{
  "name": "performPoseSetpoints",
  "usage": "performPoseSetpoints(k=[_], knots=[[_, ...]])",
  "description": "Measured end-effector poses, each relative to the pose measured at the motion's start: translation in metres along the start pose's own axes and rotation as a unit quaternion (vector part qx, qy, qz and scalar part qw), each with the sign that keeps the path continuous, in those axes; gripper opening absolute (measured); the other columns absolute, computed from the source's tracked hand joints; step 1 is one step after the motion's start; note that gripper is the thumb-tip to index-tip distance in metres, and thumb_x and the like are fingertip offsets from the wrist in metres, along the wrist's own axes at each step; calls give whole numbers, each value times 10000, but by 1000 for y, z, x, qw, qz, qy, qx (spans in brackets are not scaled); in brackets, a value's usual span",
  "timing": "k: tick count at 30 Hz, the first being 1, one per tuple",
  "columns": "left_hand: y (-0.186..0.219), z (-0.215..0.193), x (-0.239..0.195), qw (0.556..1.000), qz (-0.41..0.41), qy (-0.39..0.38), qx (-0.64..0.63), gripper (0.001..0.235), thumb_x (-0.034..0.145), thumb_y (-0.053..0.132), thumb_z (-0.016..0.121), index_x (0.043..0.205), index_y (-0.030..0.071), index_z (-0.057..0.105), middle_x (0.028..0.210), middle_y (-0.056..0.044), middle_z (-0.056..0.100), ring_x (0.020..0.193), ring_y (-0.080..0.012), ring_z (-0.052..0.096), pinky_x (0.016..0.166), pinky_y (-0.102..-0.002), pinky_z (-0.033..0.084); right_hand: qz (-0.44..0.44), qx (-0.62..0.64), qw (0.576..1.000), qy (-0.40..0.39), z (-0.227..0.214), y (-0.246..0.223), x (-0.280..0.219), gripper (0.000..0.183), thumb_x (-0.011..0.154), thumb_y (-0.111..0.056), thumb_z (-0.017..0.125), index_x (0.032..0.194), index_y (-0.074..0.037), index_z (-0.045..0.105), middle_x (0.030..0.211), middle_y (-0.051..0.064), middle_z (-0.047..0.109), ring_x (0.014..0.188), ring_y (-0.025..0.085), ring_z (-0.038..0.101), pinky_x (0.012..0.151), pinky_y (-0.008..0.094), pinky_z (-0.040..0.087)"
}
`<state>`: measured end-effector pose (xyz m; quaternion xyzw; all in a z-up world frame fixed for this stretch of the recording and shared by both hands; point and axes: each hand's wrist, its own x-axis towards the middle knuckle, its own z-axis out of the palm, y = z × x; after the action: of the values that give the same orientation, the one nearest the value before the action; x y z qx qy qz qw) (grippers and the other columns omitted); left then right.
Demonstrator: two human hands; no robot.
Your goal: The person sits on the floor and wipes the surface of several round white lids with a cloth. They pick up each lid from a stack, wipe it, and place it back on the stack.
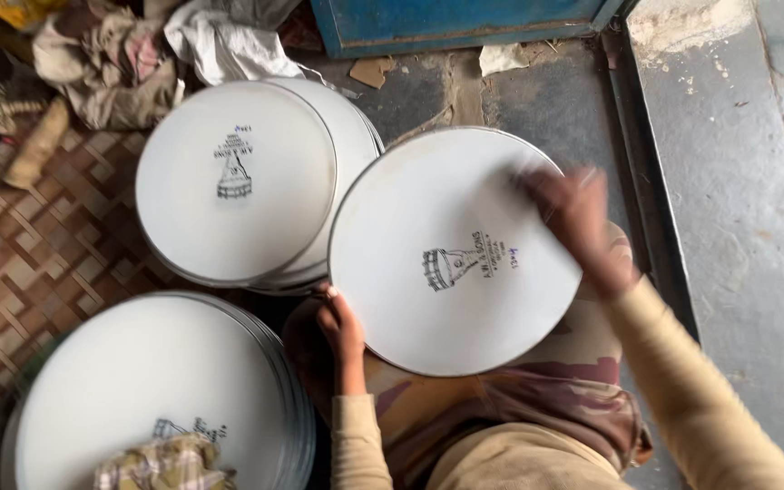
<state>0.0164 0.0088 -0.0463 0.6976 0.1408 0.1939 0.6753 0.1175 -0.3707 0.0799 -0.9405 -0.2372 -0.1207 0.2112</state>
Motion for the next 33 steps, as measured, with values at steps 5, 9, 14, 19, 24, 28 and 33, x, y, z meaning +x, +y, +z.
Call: performPoseSetpoints(k=[5, 9, 14, 19, 24, 28, 33], knots=[[41, -7, -4, 997, -76, 2, -17, 522, 1115, 416, 600, 859, -34, 540, 732, 19, 390, 684, -106, 341, 608, -293, 293, -143, -12, 988, -58, 29, -140, -126, 524, 778, -96, 659, 1292, -197, 675, 1300, 65, 660, 1066, 265, 636, 931, 427, 480], [133, -26, -26, 997, -74, 11, -13, 495, 999, 465, 623, 771, 28, 570, 661, 33, 501, 597, -87, 443, 536, -282, 373, -136, 35, 988, -62, 2, -154, -147, 468, 787, -221, 730, 1254, -194, 705, 1287, 91, 649, 1066, 265, 628, 902, 437, 472], [253, -55, -69, 954, 215, -13, 209, 287, 983, 280, 682, 815, 55, 624, 689, -15, 646, 597, -83, 597, 572, -296, 476, -33, 34, 996, 70, -46, -131, -134, 383, 796, -141, 774, 1172, -133, 705, 1205, 91, 665, 1054, 288, 665, 899, 433, 497], [293, -8, -80, 768, 451, -257, 375, 77, 871, 77, 685, 873, 84, 609, 798, -46, 581, 728, -214, 600, 658, -366, 487, 97, 26, 978, 183, -49, -118, -135, 394, 790, 4, 757, 1174, -54, 691, 1204, 158, 684, 1059, 344, 684, 897, 423, 555], [199, 67, -94, 756, 323, -311, 478, 101, 858, 67, 661, 805, 121, 595, 773, -66, 605, 710, -276, 636, 588, -426, 484, 205, 157, 938, 230, -41, -103, -147, 388, 879, 88, 644, 1259, 11, 642, 1225, 177, 689, 1068, 268, 715, 905, 339, 586], [133, 67, -117, 772, 199, -419, 435, 123, 871, 132, 704, 942, 86, 615, 894, -103, 666, 816, -293, 686, 691, -402, 542, 262, 173, 922, 229, -39, -93, -153, 346, 915, 68, 668, 1257, 18, 650, 1114, 157, 706, 938, 192, 712, 813, 289, 572], [117, 24, -55, 888, 207, -211, 353, 538, 686, 399, 867, 1001, 26, 641, 903, -171, 673, 803, -349, 670, 703, -462, 529, 253, 143, 932, 218, -36, -90, -157, 342, 911, 74, 684, 1247, 20, 656, 1122, 156, 709, 941, 186, 712, 806, 280, 567]])
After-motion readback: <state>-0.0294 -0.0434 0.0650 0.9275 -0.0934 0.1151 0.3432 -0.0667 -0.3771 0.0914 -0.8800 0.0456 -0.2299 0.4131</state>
